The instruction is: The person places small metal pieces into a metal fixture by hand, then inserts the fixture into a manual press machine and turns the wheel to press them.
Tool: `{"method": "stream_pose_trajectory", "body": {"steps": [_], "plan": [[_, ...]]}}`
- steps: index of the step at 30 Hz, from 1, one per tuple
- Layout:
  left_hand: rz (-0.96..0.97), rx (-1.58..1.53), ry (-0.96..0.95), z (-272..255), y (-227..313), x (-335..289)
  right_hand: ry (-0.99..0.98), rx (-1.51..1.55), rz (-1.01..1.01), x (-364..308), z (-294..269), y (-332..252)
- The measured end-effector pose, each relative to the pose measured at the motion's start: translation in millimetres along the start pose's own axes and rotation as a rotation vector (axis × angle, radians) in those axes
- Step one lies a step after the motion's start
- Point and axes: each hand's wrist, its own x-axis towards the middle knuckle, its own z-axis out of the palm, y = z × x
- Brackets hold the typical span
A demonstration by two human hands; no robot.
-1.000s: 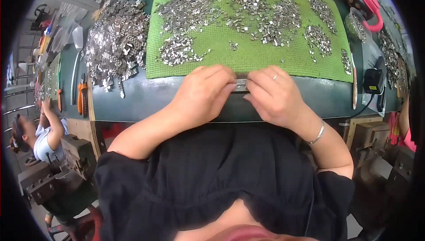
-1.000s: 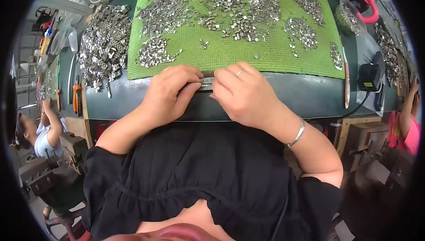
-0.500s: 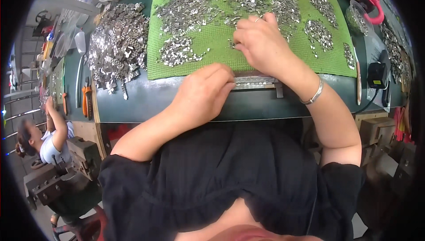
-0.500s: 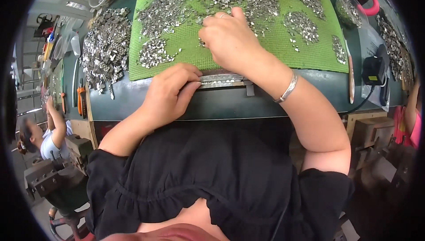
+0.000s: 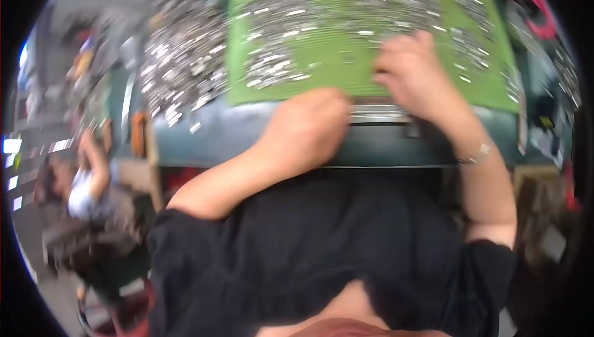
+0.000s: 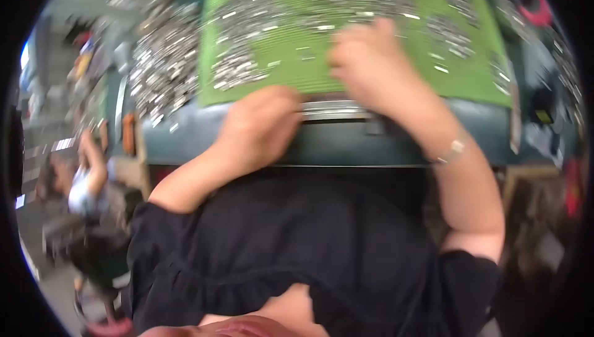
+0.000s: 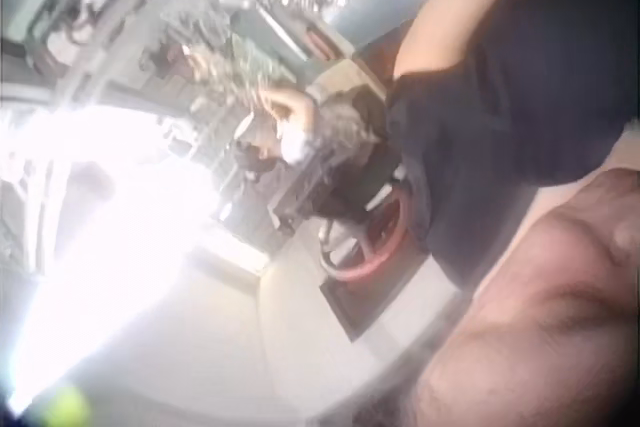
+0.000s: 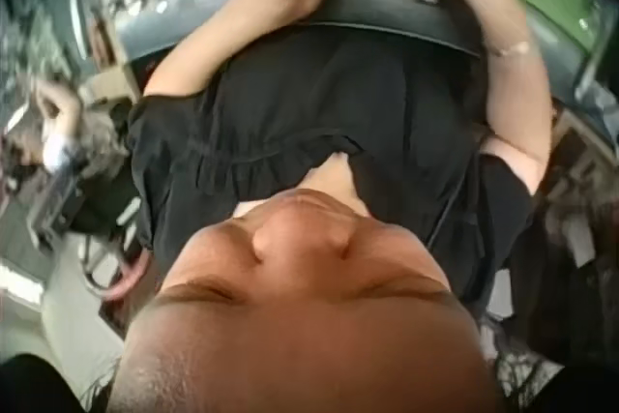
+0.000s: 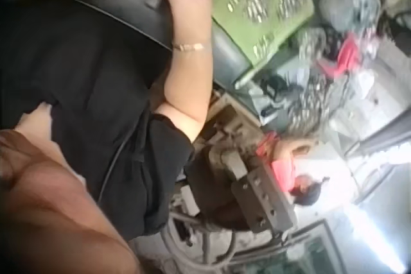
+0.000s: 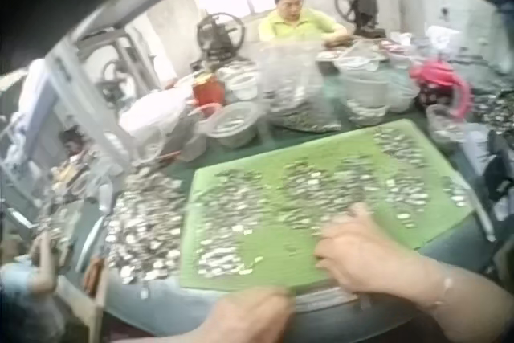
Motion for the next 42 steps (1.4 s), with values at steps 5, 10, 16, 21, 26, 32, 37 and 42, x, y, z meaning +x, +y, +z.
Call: {"method": "stream_pose_trajectory", "body": {"steps": [5, 10, 16, 21, 26, 32, 37, 42], "plan": [[0.15, 0.182, 0.116, 2.5, 0.3, -6.1, 0.067, 0.112, -0.003, 1.0, 9.2, 2.2], [-0.056, 0.216, 0.124, -20.1, -31.9, 17.2, 0.188, 0.328, 0.003, -4.9, -5.1, -25.0], [0.088, 0.333, -0.001, -12.6, -64.8, 52.8, 0.247, 0.574, 0.103, -25.6, -2.0, -56.5], [0.254, 0.328, 0.003, -5.4, -68.8, 56.2, 0.208, 0.635, 0.083, -27.9, 0.9, -55.1], [0.222, 0.389, 0.049, -16.8, -60.6, 50.5, 0.146, 0.599, 0.057, -25.8, 3.2, -51.9], [0.211, 0.443, -0.047, -25.8, -48.5, 33.6, 0.13, 0.285, -0.062, -23.9, 1.9, -56.8], [0.188, 0.293, -0.04, -17.8, -60.7, 29.9, 0.15, 0.114, -0.168, -30.9, 2.1, -56.0], [-0.064, 0.181, 0.037, -17.9, -58.3, 29.0, 0.099, 0.272, -0.174, -16.6, -8.1, -35.9]]}}
